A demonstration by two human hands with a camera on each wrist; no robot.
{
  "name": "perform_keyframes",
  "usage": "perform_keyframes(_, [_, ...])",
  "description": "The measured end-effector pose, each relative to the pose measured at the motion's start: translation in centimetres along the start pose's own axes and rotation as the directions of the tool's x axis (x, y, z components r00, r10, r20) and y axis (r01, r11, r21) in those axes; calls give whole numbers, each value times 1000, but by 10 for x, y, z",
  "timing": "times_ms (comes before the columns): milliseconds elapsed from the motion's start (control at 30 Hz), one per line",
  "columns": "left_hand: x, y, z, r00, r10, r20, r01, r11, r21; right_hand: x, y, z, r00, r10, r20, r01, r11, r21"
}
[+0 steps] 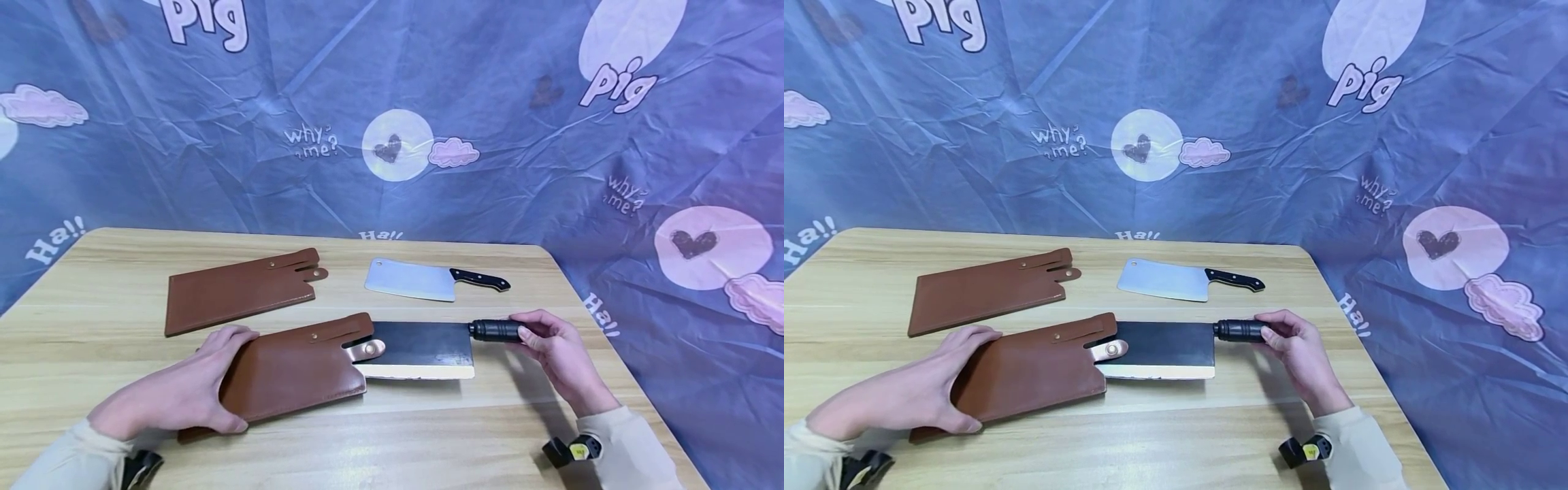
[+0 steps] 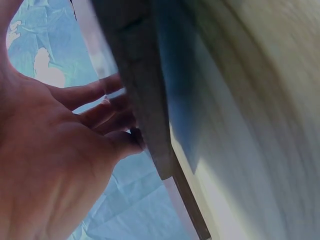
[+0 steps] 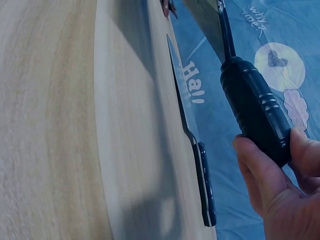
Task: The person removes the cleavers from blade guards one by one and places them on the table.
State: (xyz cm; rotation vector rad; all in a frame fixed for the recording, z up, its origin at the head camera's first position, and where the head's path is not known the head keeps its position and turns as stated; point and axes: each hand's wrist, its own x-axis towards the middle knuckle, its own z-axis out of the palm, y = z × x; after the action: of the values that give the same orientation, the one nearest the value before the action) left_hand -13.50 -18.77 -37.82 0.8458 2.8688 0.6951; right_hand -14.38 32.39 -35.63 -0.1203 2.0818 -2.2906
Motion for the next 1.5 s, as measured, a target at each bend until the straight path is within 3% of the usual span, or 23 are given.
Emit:
perform_keyframes(333, [-8, -7, -11, 1000, -10, -22, 10, 1000, 21, -4, -1, -6, 998, -37, -54, 39, 999, 34])
perform_keyframes(533, [-17, -11, -18, 999, -46, 4, 46, 999, 7, -7, 0, -11, 997, -48, -53, 53, 995, 88])
perform_keyframes(1500, [-30, -33, -26, 993, -105, 61, 105, 994, 17, -10, 3, -40, 997, -42, -71, 55, 980, 193])
